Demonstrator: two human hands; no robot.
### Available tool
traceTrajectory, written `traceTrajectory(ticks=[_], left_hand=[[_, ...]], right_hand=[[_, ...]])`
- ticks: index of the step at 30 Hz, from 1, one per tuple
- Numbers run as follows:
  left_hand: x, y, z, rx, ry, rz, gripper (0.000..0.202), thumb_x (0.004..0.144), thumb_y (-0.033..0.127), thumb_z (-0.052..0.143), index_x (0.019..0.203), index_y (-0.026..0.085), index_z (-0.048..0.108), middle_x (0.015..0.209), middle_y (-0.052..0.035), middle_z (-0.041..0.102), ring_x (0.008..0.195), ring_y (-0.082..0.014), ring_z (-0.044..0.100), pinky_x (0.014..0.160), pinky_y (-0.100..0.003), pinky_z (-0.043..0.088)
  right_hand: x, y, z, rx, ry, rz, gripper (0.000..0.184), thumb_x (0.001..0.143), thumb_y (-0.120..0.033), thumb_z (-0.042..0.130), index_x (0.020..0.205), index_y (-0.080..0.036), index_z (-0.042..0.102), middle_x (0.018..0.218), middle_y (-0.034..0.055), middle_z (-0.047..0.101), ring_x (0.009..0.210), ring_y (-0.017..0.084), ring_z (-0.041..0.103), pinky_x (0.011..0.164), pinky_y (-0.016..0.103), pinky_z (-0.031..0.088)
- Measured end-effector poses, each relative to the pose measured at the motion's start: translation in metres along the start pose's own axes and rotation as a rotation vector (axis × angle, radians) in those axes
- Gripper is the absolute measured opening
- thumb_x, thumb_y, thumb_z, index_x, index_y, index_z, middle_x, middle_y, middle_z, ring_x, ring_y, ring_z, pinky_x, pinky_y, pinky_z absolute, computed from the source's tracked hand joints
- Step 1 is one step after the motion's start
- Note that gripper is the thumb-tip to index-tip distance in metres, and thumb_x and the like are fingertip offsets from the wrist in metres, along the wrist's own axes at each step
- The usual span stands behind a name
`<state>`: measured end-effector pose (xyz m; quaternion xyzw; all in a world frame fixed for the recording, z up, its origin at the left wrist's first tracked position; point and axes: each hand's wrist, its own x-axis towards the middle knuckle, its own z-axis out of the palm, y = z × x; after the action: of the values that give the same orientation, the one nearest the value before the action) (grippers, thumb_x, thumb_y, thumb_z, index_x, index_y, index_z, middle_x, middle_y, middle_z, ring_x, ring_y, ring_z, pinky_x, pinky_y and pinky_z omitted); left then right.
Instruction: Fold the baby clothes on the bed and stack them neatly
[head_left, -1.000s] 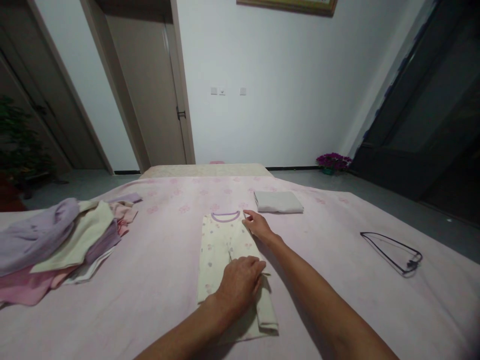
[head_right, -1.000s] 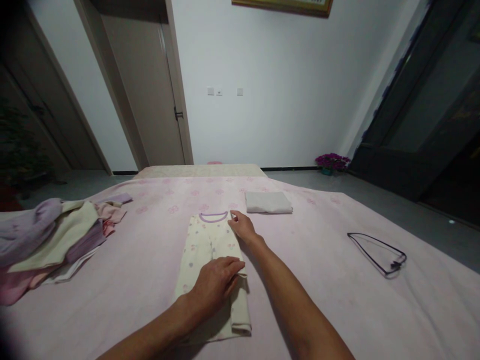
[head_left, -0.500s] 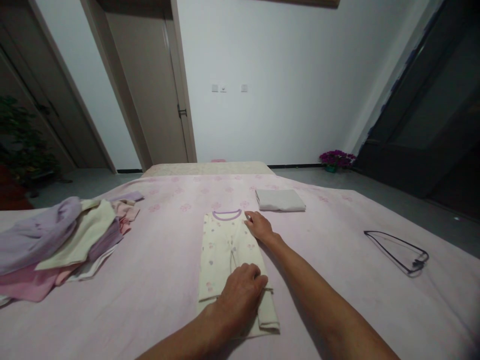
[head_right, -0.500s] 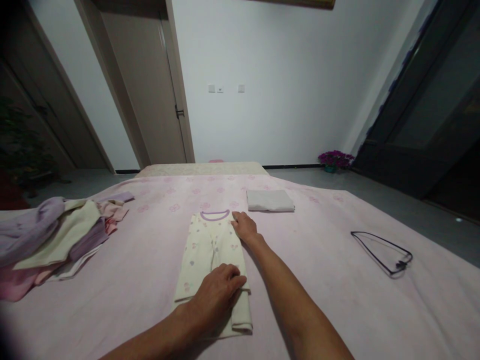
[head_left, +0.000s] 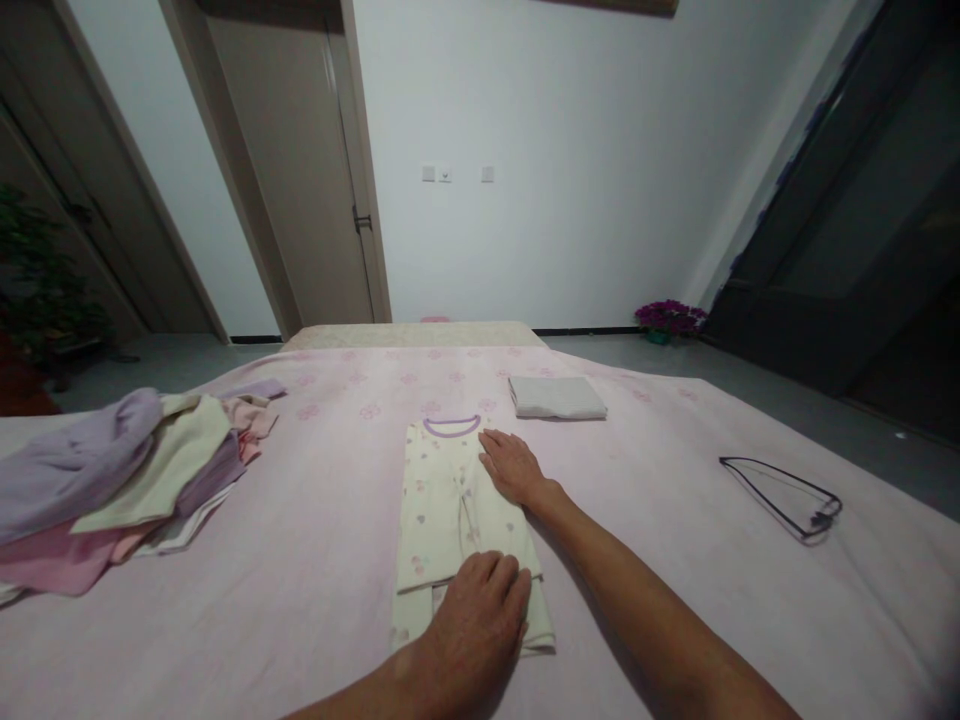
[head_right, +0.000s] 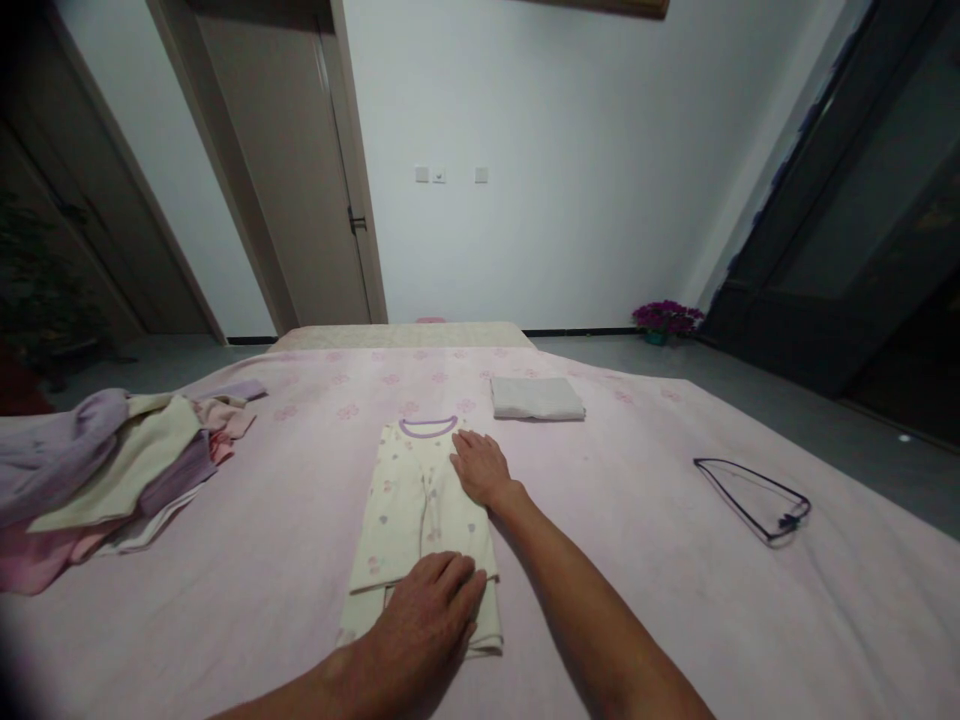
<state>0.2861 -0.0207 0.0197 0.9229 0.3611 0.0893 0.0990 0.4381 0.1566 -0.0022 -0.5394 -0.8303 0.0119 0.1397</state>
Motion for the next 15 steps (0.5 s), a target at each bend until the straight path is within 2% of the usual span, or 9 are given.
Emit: traceTrajectory(ticks=[3,7,9,12,15], left_hand=[[-0.004,-0.001,0.006,0.019,0.044,0.043,0.032,0.094,0.014,0.049,0.126,0.015,0.055,0.121,-0.0120,0.060,0.112,-0.0279,0.053,0.099,-0.042,0.046],[-0.007,-0.022,0.004,-0.113,0.114,0.038,0.019,0.095,0.017,0.049,0.104,0.021,0.065,0.105,-0.0069,0.067,0.097,-0.0207,0.061,0.088,-0.032,0.049],[-0.005,-0.043,-0.004,-0.169,0.169,-0.040,0.021,0.093,0.015,0.050,0.104,0.022,0.067,0.101,-0.0059,0.069,0.093,-0.0188,0.062,0.084,-0.030,0.049],[0.005,-0.078,-0.021,-0.139,0.256,-0.221,0.027,0.090,0.012,0.051,0.110,0.021,0.068,0.106,-0.0069,0.069,0.098,-0.0206,0.062,0.087,-0.032,0.047],[0.020,-0.101,-0.034,-0.031,0.258,-0.310,0.030,0.088,0.013,0.053,0.112,0.022,0.068,0.109,-0.0068,0.068,0.102,-0.0223,0.060,0.090,-0.034,0.044]], right_hand=[[-0.007,-0.003,-0.004,-0.005,-0.007,0.054,0.050,0.100,-0.034,0.040,0.146,-0.015,0.044,0.153,0.0146,0.043,0.142,0.024,0.034,0.118,0.044,0.019],[-0.029,-0.013,-0.008,0.031,-0.045,-0.037,0.056,0.099,-0.039,0.039,0.150,-0.015,0.039,0.159,0.0143,0.032,0.148,0.025,0.024,0.121,0.046,0.013],[-0.045,-0.018,-0.007,0.042,-0.069,-0.050,0.058,0.100,-0.040,0.038,0.152,-0.014,0.036,0.160,0.0144,0.029,0.149,0.025,0.022,0.121,0.047,0.012],[-0.069,-0.025,-0.006,0.045,-0.073,-0.025,0.060,0.100,-0.041,0.037,0.153,-0.013,0.034,0.161,0.0146,0.027,0.150,0.026,0.019,0.122,0.048,0.013],[-0.085,-0.030,-0.006,0.055,-0.060,-0.033,0.061,0.100,-0.042,0.038,0.154,-0.014,0.033,0.161,0.0136,0.027,0.151,0.026,0.017,0.123,0.048,0.012]])
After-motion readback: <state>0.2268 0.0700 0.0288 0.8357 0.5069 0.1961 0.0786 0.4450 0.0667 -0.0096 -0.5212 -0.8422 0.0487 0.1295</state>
